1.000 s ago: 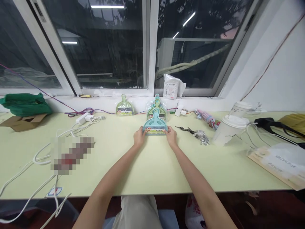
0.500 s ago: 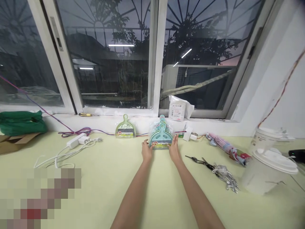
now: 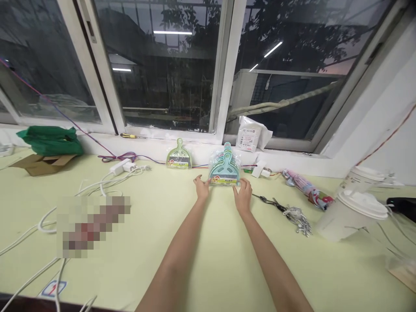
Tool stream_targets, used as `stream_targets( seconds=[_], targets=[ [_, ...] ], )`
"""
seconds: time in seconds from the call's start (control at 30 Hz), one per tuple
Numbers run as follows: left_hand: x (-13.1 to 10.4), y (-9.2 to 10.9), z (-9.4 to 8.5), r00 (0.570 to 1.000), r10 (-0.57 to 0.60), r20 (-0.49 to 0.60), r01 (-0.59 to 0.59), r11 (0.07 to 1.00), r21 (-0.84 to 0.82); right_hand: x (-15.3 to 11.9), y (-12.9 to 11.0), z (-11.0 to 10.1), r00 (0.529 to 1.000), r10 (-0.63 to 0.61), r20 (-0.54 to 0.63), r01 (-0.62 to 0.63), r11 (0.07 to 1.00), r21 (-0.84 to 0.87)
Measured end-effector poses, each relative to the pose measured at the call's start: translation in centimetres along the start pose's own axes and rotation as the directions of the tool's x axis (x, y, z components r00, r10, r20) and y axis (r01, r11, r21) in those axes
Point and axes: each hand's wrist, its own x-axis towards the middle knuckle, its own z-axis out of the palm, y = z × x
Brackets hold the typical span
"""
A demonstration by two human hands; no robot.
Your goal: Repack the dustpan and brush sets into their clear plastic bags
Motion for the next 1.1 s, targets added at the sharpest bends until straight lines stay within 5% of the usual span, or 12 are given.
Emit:
stream_targets(
  seconds=[0.13, 0.3, 0.43, 0.6, 0.73, 0.9, 1.0, 1.1],
  targets=[
    [-1.9, -0.5, -1.8, 0.994, -0.041, -0.104, 0.037, 0.998, -0.045, -3.5, -3.4, -3.3, 0.971, -0.154, 0.182, 0.133, 0.983, 0.123],
    [-1.2, -2.1, -6.1, 0.986, -0.054, -0.156, 0.051, 0.998, -0.027, -7.5, -8.0, -6.9, 0.861, -0.338, 0.381, 0.196, 0.911, 0.363],
    [3.8, -4.0, -11.0, 0.964, -0.020, -0.266, 0.062, 0.987, 0.149, -8.5, -9.8, -7.9, 0.738, -0.495, 0.460, 0.251, 0.833, 0.494],
    [12.2, -6.1, -15.8, 0.951, 0.033, -0.308, 0.070, 0.945, 0.318, -7.9, -9.8, -7.2, 0.722, -0.524, 0.452, 0.227, 0.796, 0.560],
    [18.9, -6.2, -16.5, 0.967, 0.095, -0.237, -0.021, 0.955, 0.297, -7.8, -9.3, -6.1, 0.730, -0.516, 0.447, 0.202, 0.788, 0.581],
    [24.7, -5.3, -15.6, 0.989, -0.059, -0.137, 0.112, 0.899, 0.424, -8.2, -8.6, -4.2, 0.763, -0.472, 0.442, 0.172, 0.807, 0.565],
    [25.1, -5.5, -15.6, 0.997, -0.071, -0.023, 0.073, 0.862, 0.501, -8.2, -8.5, -3.8, 0.773, -0.468, 0.429, 0.179, 0.809, 0.561],
    [22.7, -5.3, -16.1, 0.986, -0.076, 0.147, 0.025, 0.945, 0.325, -8.0, -8.6, -4.2, 0.768, -0.467, 0.438, 0.190, 0.820, 0.541]
  ],
)
